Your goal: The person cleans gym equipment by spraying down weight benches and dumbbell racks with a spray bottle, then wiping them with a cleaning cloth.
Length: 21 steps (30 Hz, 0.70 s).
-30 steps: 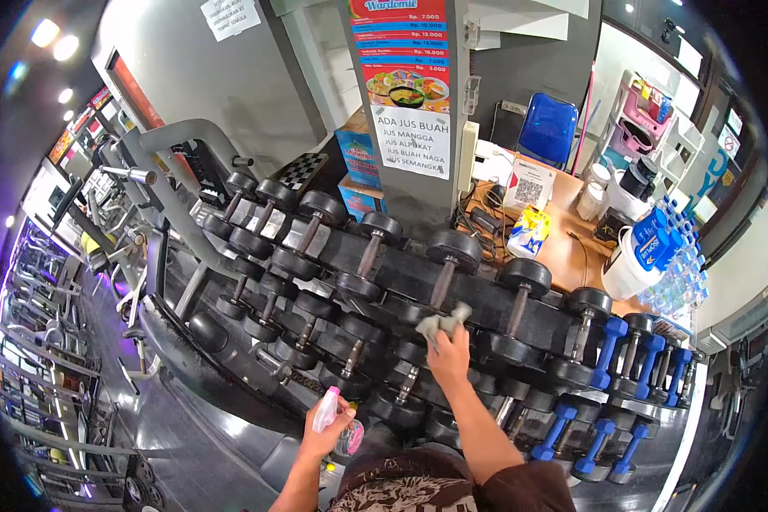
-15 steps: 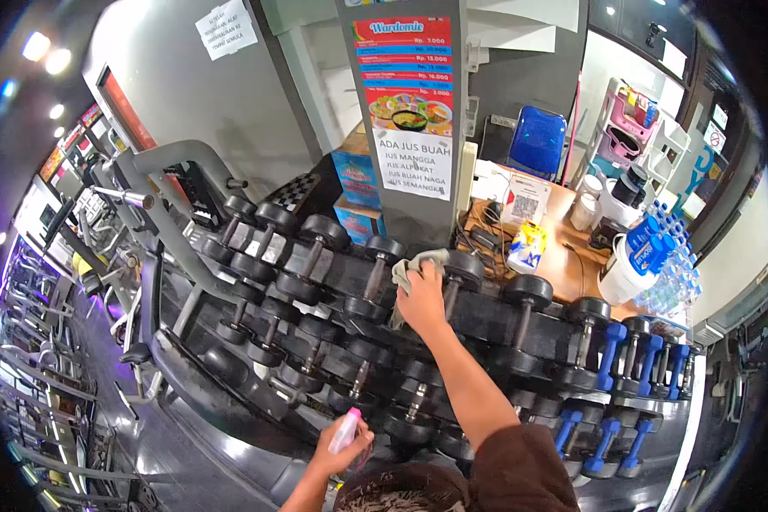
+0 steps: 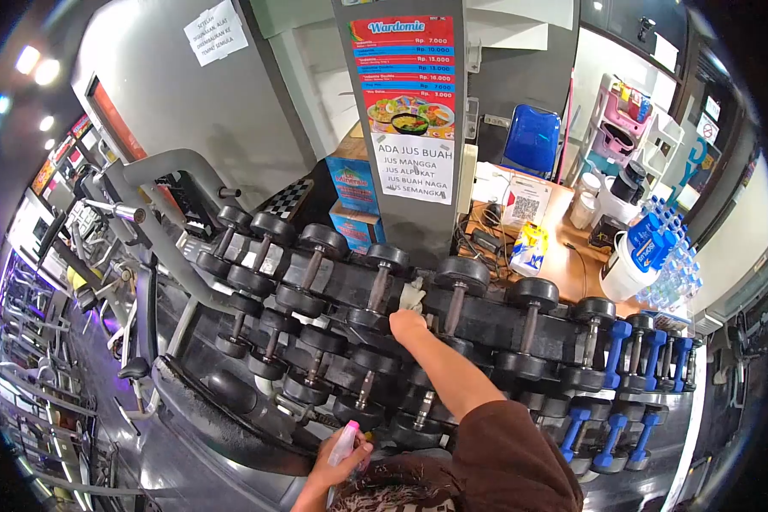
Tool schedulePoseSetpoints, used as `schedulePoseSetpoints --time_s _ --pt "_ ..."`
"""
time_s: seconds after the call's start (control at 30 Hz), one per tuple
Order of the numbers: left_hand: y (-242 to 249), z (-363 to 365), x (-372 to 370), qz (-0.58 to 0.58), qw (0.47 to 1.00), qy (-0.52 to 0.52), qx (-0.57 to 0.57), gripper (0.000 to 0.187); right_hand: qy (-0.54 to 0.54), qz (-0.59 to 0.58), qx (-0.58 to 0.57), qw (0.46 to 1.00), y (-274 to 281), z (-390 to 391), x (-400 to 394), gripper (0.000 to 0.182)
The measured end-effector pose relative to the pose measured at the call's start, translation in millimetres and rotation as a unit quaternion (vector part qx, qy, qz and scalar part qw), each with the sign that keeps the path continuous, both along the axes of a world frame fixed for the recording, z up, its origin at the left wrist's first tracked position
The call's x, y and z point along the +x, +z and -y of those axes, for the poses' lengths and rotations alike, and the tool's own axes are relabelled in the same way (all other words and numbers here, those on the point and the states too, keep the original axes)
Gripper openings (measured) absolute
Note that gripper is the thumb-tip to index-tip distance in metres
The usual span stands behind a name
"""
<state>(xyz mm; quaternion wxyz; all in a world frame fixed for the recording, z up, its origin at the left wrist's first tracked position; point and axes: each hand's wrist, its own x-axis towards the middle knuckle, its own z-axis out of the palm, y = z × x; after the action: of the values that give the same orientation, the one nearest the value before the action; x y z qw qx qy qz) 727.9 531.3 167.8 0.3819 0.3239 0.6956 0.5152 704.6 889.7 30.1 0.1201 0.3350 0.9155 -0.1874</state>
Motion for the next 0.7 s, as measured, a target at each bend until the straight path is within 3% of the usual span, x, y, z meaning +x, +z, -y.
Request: schedulePoseSetpoints --time_s 0.07,0.13,0.2,0.27,0.3,0.33,0.4,0.43,0.53,0.57,0.6,0.63,0.7 --pt "2.3 -4.8 -5.7 -0.019 0.999 -0.021 -0.024 0.022 0.002 -0.010 0.031 0.999 28.9 -14.1 2.6 0.024" --pt "4.3 -5.1 -8.2 -0.020 0.999 -0.026 -0.030 0.023 -0.086 -0.156 0.104 0.978 25.1 -39.9 -8.2 0.022" --pt "5.3 -1.3 -5.0 -0.002 1.000 -0.018 -0.014 0.024 -0.138 -0.153 0.065 0.976 24.3 -53.4 -13.5 0.035" --pt "1.6 1.5 -4.4 -0.002 0.999 -0.025 -0.036 0.023 -0.132 -0.140 0.089 0.977 -21.0 -52.0 -19.4 0.037" --pt "-4.4 4.0 -4.0 -0.008 0.999 -0.033 -0.032 0.023 -0.151 -0.081 0.074 0.983 -11.0 -33.1 -20.8 0.038" --pt "-8.2 4.5 -3.3 -0.014 0.999 -0.038 -0.027 0.023 -0.073 -0.085 0.126 0.986 -21.0 -21.2 -17.6 0.028" --pt "-9.9 3.3 -0.4 -0.019 0.999 -0.025 -0.026 0.023 -0.045 -0.099 0.085 0.990 -20.1 -8.6 -5.0 0.028" --pt "-9.1 -0.8 0.7 -0.023 0.999 -0.018 -0.020 0.023 -0.066 -0.093 0.011 0.993 -4.8 -7.0 1.0 0.027" --pt "-4.5 -11.9 -0.3 0.046 0.997 -0.058 0.004 0.021 0.083 -0.057 -0.091 0.991 -2.4 -41.3 25.6 0.030" --pt "1.4 -15.4 0.5 0.052 0.997 -0.063 0.000 0.019 0.103 -0.232 -0.041 0.967 -6.0 -50.2 45.9 0.029" --pt "-2.1 -16.8 -0.3 0.057 0.996 -0.063 -0.008 0.019 0.049 -0.259 -0.017 0.964 12.5 -52.7 66.2 0.028" --pt "-8.4 -16.7 -1.8 0.063 0.996 -0.062 -0.017 0.020 0.017 -0.372 -0.045 0.927 23.6 -55.9 90.1 0.026" --pt "-13.9 -20.3 2.3 0.050 0.998 -0.048 -0.002 0.018 -0.132 -0.364 0.040 0.921 67.3 -48.5 148.2 0.026"
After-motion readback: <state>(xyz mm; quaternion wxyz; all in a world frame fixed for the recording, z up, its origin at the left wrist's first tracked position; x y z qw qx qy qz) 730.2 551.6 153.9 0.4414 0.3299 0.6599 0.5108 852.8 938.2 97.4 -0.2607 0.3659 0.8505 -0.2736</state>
